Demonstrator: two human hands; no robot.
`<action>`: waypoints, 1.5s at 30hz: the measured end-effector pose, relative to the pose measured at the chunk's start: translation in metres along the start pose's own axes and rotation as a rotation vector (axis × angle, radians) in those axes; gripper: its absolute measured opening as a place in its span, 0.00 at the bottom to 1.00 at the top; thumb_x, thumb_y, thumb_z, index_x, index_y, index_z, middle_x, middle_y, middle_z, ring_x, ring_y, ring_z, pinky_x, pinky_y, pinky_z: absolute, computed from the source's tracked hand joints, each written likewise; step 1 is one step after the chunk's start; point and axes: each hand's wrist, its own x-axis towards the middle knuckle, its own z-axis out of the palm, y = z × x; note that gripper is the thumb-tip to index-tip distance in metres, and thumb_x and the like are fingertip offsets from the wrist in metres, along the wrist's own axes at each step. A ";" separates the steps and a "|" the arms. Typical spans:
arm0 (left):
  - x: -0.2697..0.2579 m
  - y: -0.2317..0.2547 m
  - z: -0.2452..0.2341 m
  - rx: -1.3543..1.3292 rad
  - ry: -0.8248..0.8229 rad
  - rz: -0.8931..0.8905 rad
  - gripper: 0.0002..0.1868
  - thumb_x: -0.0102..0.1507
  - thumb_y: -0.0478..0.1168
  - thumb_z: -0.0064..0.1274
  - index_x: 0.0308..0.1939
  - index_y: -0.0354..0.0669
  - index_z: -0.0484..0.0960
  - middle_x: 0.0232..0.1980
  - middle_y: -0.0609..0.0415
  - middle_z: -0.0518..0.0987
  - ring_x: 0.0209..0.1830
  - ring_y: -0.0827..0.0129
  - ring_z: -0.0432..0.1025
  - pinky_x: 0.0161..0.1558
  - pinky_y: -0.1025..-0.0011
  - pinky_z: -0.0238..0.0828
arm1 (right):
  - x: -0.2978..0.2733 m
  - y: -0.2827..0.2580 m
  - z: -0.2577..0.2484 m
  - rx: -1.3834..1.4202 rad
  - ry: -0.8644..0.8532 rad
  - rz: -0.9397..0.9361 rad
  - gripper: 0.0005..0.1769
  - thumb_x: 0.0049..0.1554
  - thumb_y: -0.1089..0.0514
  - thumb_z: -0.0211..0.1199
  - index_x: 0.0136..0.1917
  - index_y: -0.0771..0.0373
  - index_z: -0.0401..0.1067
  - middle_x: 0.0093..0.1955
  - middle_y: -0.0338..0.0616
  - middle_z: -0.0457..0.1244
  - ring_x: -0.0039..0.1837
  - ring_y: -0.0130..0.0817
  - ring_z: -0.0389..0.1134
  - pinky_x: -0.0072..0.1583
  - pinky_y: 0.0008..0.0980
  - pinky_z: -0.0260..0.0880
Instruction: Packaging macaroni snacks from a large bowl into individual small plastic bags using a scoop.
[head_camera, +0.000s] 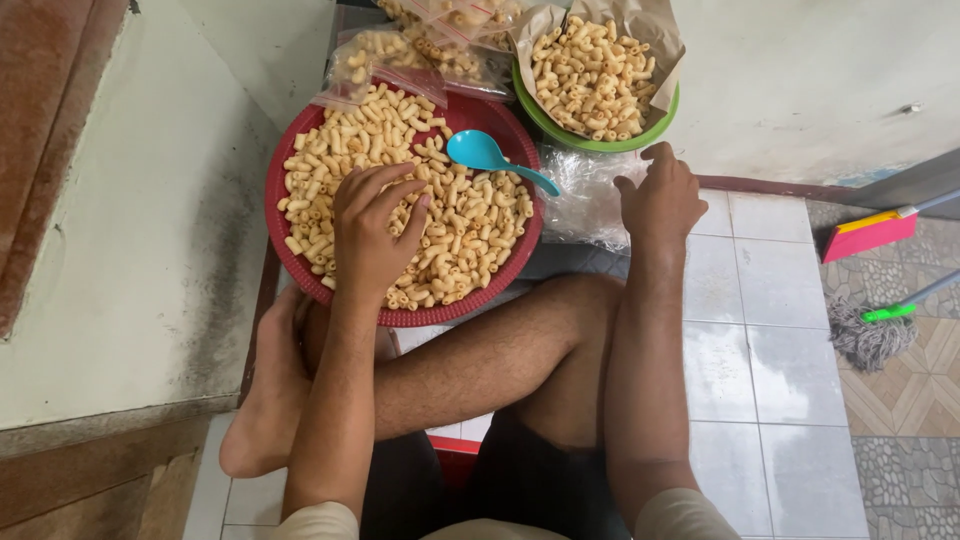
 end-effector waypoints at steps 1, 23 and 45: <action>0.000 0.000 0.000 0.010 -0.001 0.001 0.07 0.69 0.40 0.66 0.50 0.47 0.89 0.59 0.53 0.84 0.63 0.56 0.77 0.72 0.53 0.62 | 0.003 0.005 0.005 0.025 -0.037 -0.013 0.27 0.57 0.51 0.80 0.66 0.53 0.72 0.57 0.46 0.69 0.61 0.54 0.71 0.59 0.67 0.68; 0.004 0.011 -0.008 0.038 -0.018 -0.009 0.06 0.72 0.42 0.65 0.50 0.47 0.90 0.60 0.54 0.83 0.65 0.58 0.77 0.75 0.52 0.56 | -0.003 0.007 -0.012 0.347 0.104 -0.022 0.26 0.52 0.69 0.79 0.62 0.65 0.75 0.45 0.45 0.68 0.47 0.43 0.77 0.53 0.49 0.76; 0.013 0.032 -0.020 -0.814 -0.027 -0.434 0.40 0.76 0.49 0.63 0.86 0.54 0.57 0.86 0.47 0.59 0.86 0.45 0.55 0.82 0.38 0.51 | -0.107 -0.145 -0.034 1.402 -0.087 -0.833 0.15 0.69 0.71 0.59 0.68 0.68 0.66 0.53 0.43 0.58 0.56 0.32 0.67 0.63 0.46 0.77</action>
